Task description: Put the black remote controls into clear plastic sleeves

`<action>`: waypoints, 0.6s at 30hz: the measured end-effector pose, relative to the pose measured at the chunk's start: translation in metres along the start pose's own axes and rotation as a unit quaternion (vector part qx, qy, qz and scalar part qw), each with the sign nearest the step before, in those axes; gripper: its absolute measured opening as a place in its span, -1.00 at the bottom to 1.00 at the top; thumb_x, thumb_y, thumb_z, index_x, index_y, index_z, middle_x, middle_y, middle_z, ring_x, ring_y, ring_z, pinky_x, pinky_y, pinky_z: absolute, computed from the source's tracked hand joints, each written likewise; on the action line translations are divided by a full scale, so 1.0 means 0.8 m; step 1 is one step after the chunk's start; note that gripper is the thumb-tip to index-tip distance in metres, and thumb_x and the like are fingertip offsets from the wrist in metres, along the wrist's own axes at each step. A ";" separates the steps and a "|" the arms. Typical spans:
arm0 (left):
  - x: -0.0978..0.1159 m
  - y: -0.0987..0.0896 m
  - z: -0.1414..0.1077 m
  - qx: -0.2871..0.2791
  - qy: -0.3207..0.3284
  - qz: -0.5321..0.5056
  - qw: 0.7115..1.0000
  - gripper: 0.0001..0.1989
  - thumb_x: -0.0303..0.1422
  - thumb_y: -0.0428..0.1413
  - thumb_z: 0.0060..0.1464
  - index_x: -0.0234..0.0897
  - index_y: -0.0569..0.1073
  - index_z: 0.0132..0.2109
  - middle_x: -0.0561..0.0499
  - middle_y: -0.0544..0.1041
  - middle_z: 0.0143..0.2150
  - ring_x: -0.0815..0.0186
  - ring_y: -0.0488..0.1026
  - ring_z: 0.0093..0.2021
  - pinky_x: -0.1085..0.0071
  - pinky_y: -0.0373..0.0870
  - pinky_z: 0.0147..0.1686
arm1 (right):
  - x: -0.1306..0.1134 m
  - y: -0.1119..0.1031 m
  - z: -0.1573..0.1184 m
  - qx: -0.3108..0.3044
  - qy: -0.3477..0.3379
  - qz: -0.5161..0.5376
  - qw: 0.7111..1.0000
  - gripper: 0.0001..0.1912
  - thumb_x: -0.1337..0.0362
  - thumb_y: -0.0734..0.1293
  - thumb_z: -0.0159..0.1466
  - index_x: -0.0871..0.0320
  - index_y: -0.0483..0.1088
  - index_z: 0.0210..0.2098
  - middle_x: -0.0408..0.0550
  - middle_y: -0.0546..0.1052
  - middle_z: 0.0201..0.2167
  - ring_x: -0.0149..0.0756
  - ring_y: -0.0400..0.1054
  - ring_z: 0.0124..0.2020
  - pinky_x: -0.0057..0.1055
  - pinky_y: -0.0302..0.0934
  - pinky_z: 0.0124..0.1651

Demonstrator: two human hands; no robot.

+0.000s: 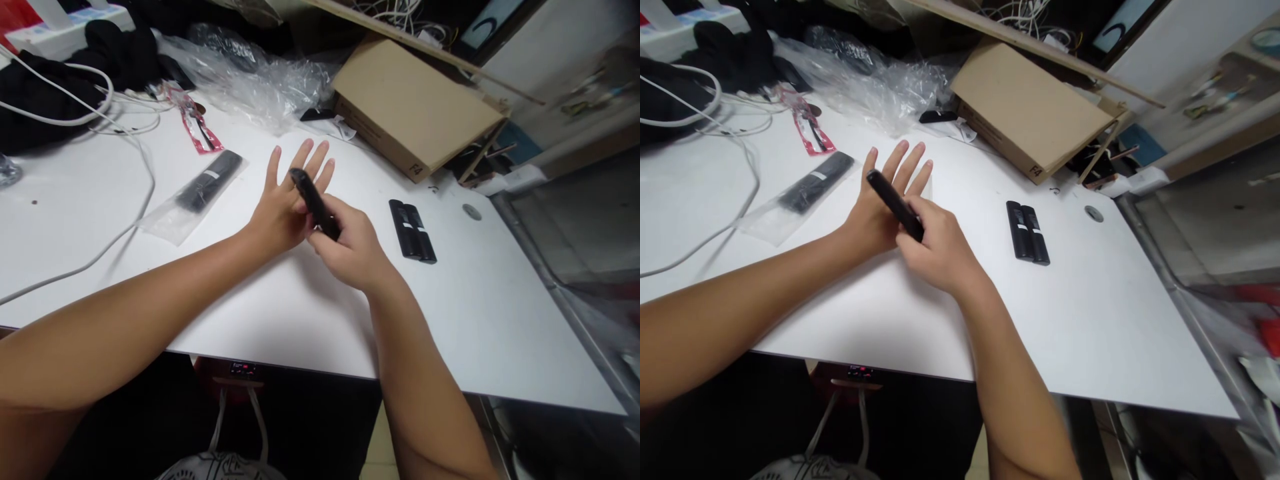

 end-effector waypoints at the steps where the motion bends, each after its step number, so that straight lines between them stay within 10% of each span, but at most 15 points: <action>1: -0.002 0.000 0.001 -0.007 -0.008 -0.004 1.000 -0.41 -0.38 0.02 0.30 -0.17 0.16 0.44 -0.21 0.13 0.53 -0.06 -0.06 0.55 -0.21 -0.24 0.46 | 0.007 -0.010 0.001 0.029 0.014 0.003 0.999 -0.77 0.42 0.30 0.20 0.09 0.44 -0.16 -0.16 0.46 -0.35 -0.27 0.37 -0.36 -0.30 0.28 -0.27; 6: -0.005 0.015 0.003 -0.123 -0.025 -0.158 0.979 -0.76 -0.28 0.02 0.34 -0.29 0.41 0.05 -0.15 0.59 -0.09 0.08 0.53 -0.08 0.16 0.40 -0.06 | 0.078 -0.076 0.000 0.190 0.120 0.029 0.974 -0.91 0.26 0.35 0.23 0.05 0.37 -0.25 -0.21 0.35 -0.47 -0.36 0.28 -0.55 -0.41 0.21 -0.49; 11: 0.036 0.027 -0.014 -0.245 0.093 -0.226 0.938 -0.73 -0.14 0.18 0.20 -0.24 0.42 -0.12 -0.07 0.55 -0.16 0.16 0.47 -0.20 0.29 0.31 -0.25 | 0.148 -0.107 -0.008 0.285 0.212 0.057 0.933 -0.91 0.27 0.32 0.17 0.05 0.32 -0.32 -0.27 0.29 -0.54 -0.40 0.21 -0.68 -0.44 0.10 -0.66; 18: 0.032 0.047 -0.029 -0.299 0.080 -0.224 0.924 -0.86 -0.26 0.09 0.21 -0.23 0.40 -0.17 -0.07 0.53 -0.20 0.21 0.42 -0.29 0.30 0.24 -0.34 | 0.178 -0.092 -0.008 0.272 0.251 0.060 0.927 -0.90 0.28 0.34 0.13 0.07 0.36 -0.32 -0.26 0.33 -0.53 -0.40 0.21 -0.71 -0.42 0.10 -0.70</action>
Point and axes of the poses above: each hand's wrist, its own z-axis towards the middle knuckle, its own y-axis out of the palm, x = y × z, the point moved 10 cm from there along z, towards the middle knuckle
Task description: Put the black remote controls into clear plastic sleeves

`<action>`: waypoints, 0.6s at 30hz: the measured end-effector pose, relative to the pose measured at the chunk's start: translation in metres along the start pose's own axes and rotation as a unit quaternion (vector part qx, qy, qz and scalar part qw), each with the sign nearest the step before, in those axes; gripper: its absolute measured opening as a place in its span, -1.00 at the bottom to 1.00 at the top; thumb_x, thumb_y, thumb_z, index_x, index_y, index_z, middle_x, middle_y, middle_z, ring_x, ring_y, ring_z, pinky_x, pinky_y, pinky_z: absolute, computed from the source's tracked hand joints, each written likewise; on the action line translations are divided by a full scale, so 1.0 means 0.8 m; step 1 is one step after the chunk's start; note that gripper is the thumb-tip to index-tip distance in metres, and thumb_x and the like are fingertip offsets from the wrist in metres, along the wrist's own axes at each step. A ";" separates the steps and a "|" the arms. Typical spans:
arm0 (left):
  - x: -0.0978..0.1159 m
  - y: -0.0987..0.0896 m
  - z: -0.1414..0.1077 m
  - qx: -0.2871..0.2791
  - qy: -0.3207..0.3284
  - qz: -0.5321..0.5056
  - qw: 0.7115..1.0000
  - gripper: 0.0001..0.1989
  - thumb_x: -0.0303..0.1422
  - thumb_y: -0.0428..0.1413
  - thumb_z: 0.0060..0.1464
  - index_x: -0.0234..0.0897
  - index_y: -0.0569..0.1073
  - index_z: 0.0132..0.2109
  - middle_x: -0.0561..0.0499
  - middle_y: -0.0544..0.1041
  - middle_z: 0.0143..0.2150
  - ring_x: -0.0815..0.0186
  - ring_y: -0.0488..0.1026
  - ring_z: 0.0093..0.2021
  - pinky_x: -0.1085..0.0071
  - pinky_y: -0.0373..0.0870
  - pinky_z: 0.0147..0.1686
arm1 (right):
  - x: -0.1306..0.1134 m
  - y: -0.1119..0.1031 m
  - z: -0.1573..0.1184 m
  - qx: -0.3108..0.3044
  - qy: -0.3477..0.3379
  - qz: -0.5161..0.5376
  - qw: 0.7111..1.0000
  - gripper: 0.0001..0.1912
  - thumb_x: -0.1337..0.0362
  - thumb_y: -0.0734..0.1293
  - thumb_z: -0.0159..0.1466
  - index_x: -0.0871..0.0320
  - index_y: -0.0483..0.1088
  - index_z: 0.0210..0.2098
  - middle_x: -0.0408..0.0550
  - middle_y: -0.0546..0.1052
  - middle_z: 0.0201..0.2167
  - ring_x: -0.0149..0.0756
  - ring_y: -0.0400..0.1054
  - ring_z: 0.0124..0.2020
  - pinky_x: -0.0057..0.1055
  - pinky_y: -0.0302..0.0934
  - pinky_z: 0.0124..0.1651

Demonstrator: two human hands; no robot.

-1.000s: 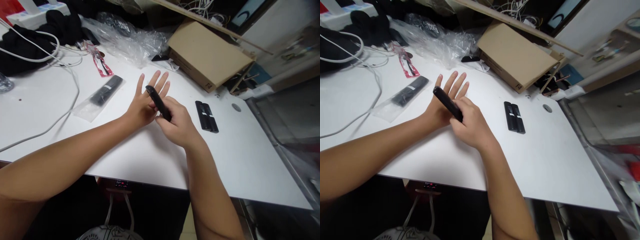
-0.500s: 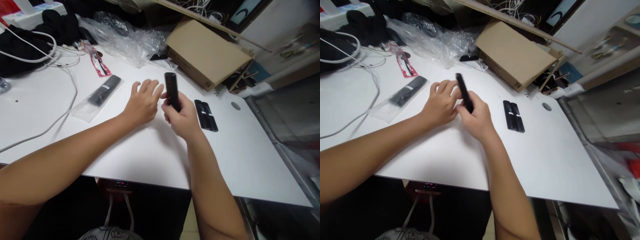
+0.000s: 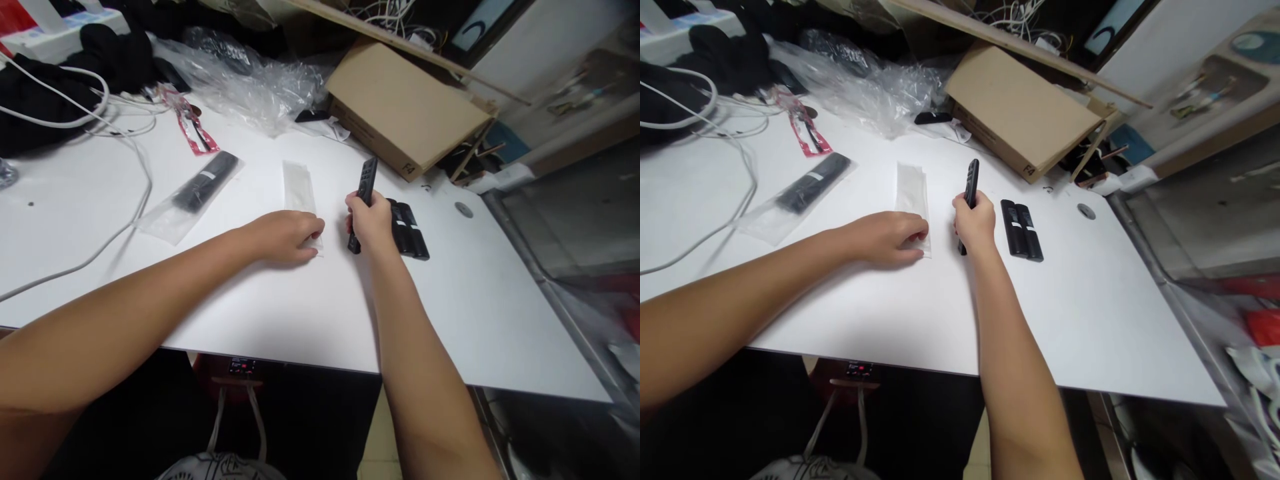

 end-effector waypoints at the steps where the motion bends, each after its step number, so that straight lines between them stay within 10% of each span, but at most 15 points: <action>1: -0.001 -0.001 0.001 0.003 -0.001 -0.005 1.000 -0.87 -0.27 0.09 0.21 -0.23 0.40 -0.18 -0.07 0.53 -0.22 0.22 0.41 -0.30 0.31 0.23 -0.35 | 0.000 0.001 0.000 -0.001 0.000 -0.003 1.000 -0.89 0.28 0.33 0.13 0.08 0.36 -0.32 -0.26 0.33 -0.53 -0.40 0.21 -0.70 -0.42 0.10 -0.70; 10: -0.026 -0.067 -0.001 0.152 -0.034 -0.071 0.985 -0.76 -0.23 0.01 0.33 -0.24 0.45 -0.26 0.01 0.50 -0.34 0.29 0.39 -0.36 0.34 0.25 -0.29 | 0.003 -0.003 0.001 -0.008 0.016 -0.010 1.000 -0.88 0.24 0.34 0.15 0.08 0.35 -0.31 -0.22 0.35 -0.50 -0.39 0.23 -0.66 -0.43 0.16 -0.67; 18: -0.011 -0.028 -0.001 -0.008 0.021 -0.022 0.999 -0.66 -0.19 0.27 0.03 -0.25 0.48 -0.09 -0.10 0.53 -0.12 0.11 0.45 -0.07 0.29 0.34 -0.11 | 0.007 -0.002 0.002 -0.011 0.028 -0.013 0.999 -0.87 0.24 0.33 0.17 0.09 0.35 -0.28 -0.18 0.40 -0.44 -0.40 0.28 -0.63 -0.45 0.21 -0.66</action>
Point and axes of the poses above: each hand's wrist, its own z-axis towards the middle knuckle, its own y-axis out of the palm, x = y × z, the point moved 10 cm from there along z, towards the middle knuckle
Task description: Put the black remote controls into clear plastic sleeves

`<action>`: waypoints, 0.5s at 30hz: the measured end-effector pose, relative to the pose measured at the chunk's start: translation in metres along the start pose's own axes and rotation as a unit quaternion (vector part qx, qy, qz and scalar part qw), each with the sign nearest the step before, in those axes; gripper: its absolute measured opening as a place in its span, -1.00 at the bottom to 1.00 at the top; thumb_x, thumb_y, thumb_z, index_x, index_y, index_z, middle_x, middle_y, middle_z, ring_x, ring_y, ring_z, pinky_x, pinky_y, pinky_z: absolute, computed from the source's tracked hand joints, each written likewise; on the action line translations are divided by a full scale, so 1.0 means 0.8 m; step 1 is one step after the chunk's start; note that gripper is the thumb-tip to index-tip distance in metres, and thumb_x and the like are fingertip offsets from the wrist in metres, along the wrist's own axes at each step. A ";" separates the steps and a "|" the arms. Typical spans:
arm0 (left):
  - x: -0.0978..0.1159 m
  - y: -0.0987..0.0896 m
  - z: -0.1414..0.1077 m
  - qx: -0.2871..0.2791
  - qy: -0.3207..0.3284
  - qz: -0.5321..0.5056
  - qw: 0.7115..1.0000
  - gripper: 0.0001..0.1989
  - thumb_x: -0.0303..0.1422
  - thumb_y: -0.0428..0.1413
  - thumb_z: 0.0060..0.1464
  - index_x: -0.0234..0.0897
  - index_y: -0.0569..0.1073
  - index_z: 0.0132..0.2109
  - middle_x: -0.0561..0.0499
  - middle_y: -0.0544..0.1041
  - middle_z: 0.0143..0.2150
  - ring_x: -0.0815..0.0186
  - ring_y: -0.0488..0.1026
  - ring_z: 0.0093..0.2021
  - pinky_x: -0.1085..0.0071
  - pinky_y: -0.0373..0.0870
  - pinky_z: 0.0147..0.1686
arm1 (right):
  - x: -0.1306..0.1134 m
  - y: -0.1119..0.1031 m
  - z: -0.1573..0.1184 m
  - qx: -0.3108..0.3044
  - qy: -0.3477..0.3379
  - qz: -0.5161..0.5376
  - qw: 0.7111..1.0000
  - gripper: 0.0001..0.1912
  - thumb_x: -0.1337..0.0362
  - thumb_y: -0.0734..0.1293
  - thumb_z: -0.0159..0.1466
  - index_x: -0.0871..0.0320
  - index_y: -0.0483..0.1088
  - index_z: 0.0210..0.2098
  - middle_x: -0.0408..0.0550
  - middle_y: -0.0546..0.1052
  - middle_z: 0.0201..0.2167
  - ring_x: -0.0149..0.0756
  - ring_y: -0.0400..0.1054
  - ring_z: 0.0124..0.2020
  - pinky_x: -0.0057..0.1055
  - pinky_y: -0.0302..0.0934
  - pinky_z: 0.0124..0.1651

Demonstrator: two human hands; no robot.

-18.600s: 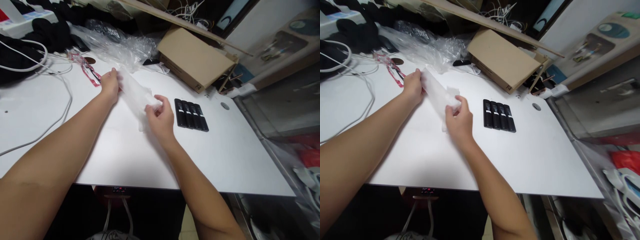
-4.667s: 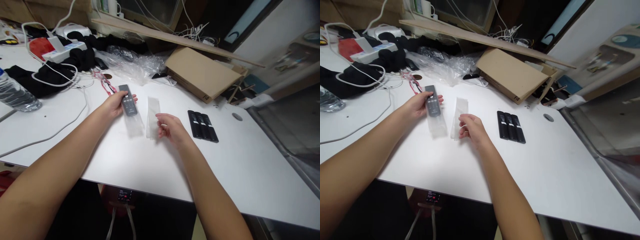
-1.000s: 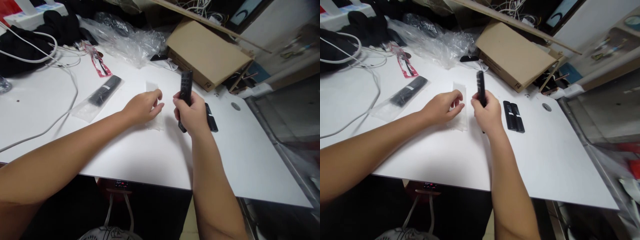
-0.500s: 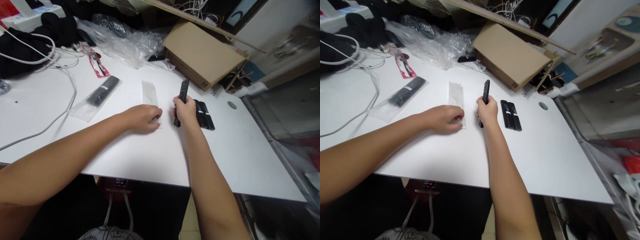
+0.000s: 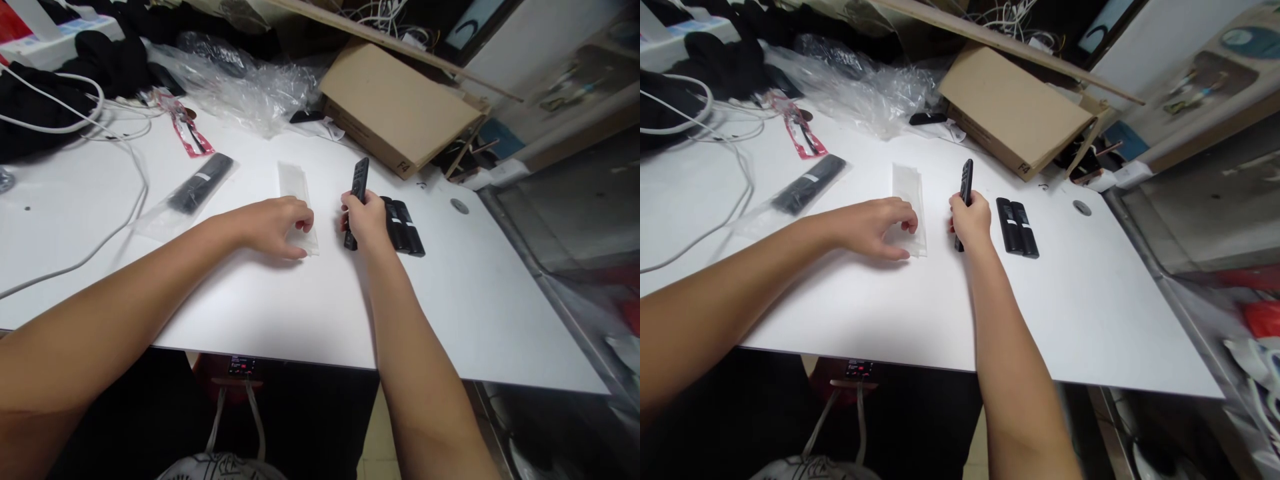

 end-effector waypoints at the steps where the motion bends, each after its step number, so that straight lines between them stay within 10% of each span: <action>1: 0.002 0.003 0.000 -0.012 0.000 0.002 1.000 -0.69 -0.22 0.25 0.03 -0.25 0.47 -0.10 -0.10 0.53 -0.12 0.11 0.45 -0.07 0.30 0.34 -0.13 | 0.000 0.000 0.000 0.001 0.000 -0.001 1.000 -0.87 0.25 0.33 0.17 0.09 0.36 -0.28 -0.18 0.40 -0.44 -0.40 0.28 -0.63 -0.44 0.22 -0.66; 15: -0.015 0.016 0.001 -0.033 -0.041 -0.012 0.999 -0.78 -0.31 0.17 0.03 -0.24 0.47 -0.14 -0.08 0.55 -0.19 0.20 0.45 -0.28 0.32 0.31 -0.27 | -0.002 0.001 0.000 -0.003 -0.009 -0.011 1.000 -0.89 0.25 0.33 0.20 0.10 0.38 -0.27 -0.18 0.40 -0.44 -0.39 0.29 -0.64 -0.43 0.24 -0.68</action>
Point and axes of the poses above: each hand's wrist, its own z-axis towards the middle knuckle, its own y-axis out of the palm, x = y × z, the point moved 10 cm from there along z, towards the middle knuckle
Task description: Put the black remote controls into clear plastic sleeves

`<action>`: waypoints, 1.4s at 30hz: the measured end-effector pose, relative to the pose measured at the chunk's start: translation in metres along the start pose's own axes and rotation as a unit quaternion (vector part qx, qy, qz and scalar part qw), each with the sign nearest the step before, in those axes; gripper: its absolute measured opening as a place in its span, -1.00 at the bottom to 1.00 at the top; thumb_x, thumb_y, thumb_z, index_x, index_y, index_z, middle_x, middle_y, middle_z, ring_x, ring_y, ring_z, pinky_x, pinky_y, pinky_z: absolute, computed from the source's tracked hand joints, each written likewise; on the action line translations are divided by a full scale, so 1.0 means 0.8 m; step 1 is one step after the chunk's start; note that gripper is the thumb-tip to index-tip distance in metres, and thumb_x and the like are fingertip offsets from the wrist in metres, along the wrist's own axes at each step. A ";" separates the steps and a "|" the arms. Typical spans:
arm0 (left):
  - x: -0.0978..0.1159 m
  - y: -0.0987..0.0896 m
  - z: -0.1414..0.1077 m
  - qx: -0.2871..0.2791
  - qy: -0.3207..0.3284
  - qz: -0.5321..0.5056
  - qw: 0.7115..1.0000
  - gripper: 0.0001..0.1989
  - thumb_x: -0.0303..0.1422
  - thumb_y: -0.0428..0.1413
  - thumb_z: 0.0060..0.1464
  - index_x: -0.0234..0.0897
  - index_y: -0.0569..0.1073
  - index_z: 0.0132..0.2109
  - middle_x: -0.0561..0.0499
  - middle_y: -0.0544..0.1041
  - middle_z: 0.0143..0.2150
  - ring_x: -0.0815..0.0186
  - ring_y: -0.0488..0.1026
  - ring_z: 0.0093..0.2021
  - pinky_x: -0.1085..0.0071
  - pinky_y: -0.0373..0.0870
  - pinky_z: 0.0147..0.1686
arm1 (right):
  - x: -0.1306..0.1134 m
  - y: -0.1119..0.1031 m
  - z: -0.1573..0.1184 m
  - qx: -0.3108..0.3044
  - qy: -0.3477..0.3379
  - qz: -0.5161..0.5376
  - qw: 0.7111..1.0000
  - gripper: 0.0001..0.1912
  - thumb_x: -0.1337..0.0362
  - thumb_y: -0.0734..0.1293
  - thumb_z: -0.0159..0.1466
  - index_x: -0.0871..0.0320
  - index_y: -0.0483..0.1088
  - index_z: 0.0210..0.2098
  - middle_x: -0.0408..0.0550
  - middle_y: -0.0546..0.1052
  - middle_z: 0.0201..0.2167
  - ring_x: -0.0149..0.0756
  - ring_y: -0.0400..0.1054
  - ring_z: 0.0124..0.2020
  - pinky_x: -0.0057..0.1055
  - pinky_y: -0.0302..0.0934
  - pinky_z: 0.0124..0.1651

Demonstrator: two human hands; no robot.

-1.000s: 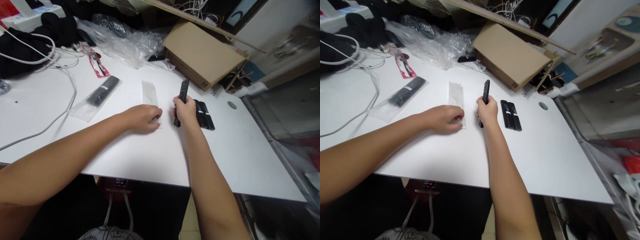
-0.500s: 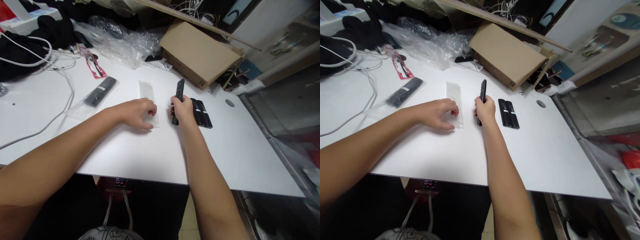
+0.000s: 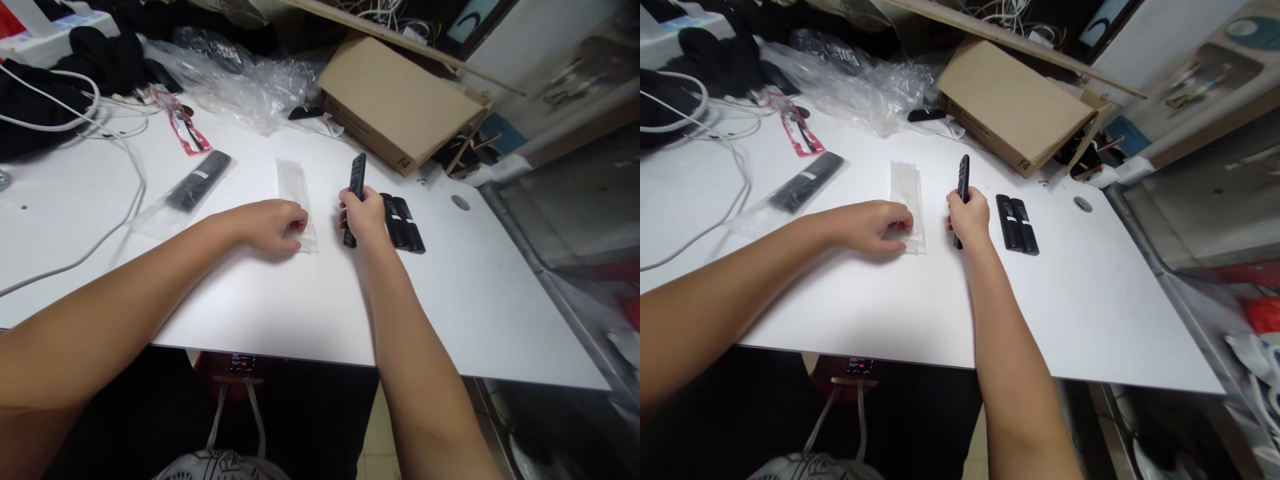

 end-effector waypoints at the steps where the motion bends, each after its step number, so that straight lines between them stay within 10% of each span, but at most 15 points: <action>1: 0.001 0.001 0.000 0.002 0.000 0.008 1.000 -0.79 -0.29 0.17 0.04 -0.24 0.48 -0.15 -0.08 0.55 -0.20 0.20 0.44 -0.30 0.32 0.30 -0.28 | 0.000 0.000 0.000 0.000 0.000 -0.001 1.000 -0.89 0.25 0.34 0.20 0.10 0.37 -0.27 -0.18 0.40 -0.44 -0.39 0.30 -0.63 -0.44 0.24 -0.68; 10: 0.003 -0.001 0.003 0.035 0.020 0.020 0.999 -0.91 -0.39 0.08 0.12 -0.22 0.49 -0.29 -0.02 0.53 -0.35 0.27 0.38 -0.40 0.34 0.22 -0.37 | 0.004 0.002 0.000 -0.010 0.011 0.001 1.000 -0.90 0.26 0.34 0.22 0.10 0.37 -0.26 -0.17 0.44 -0.44 -0.39 0.32 -0.64 -0.45 0.29 -0.66; 17: -0.010 -0.050 -0.004 0.226 -0.035 0.038 0.973 -0.87 -0.36 0.10 0.21 -0.25 0.54 -0.26 -0.01 0.55 -0.29 0.28 0.41 -0.34 0.34 0.29 -0.27 | -0.007 0.017 -0.011 -0.078 0.018 0.048 0.996 -0.76 0.05 0.33 0.39 0.07 0.27 -0.18 -0.13 0.54 -0.39 -0.33 0.41 -0.60 -0.43 0.36 -0.60; 21: -0.029 -0.066 -0.012 0.303 -0.084 0.018 0.949 -0.94 -0.38 0.17 0.16 -0.22 0.53 -0.29 0.01 0.54 -0.32 0.28 0.41 -0.34 0.31 0.33 -0.24 | -0.033 0.036 -0.052 -0.253 0.061 0.087 0.962 -0.49 -0.23 0.38 0.32 0.10 0.36 -0.18 -0.10 0.52 -0.47 -0.29 0.41 -0.61 -0.41 0.35 -0.60; 26: -0.040 -0.068 -0.015 0.332 -0.100 -0.050 0.937 -0.96 -0.41 0.19 0.15 -0.24 0.54 -0.28 0.02 0.53 -0.32 0.32 0.39 -0.36 0.34 0.35 -0.28 | -0.040 0.065 -0.116 -0.484 0.126 0.081 0.862 -0.59 -0.04 0.51 0.25 0.14 0.45 -0.13 -0.03 0.59 -0.41 -0.28 0.43 -0.60 -0.42 0.30 -0.62; 42: -0.043 -0.069 -0.018 0.346 -0.095 -0.035 0.933 -0.91 -0.42 0.16 0.20 -0.22 0.57 -0.17 -0.03 0.58 -0.18 0.32 0.48 -0.33 0.35 0.45 -0.26 | -0.034 0.060 -0.072 -0.388 0.064 0.081 0.916 -0.27 0.17 0.41 0.33 -0.05 0.13 0.42 -0.07 0.63 -0.22 -0.18 0.53 -0.53 -0.31 0.44 -0.55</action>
Point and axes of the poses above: each hand's wrist, its own z-axis towards the middle knuckle, its own y-axis out of the palm, x = y × z, the point moved 10 cm from there along z, towards the middle knuckle
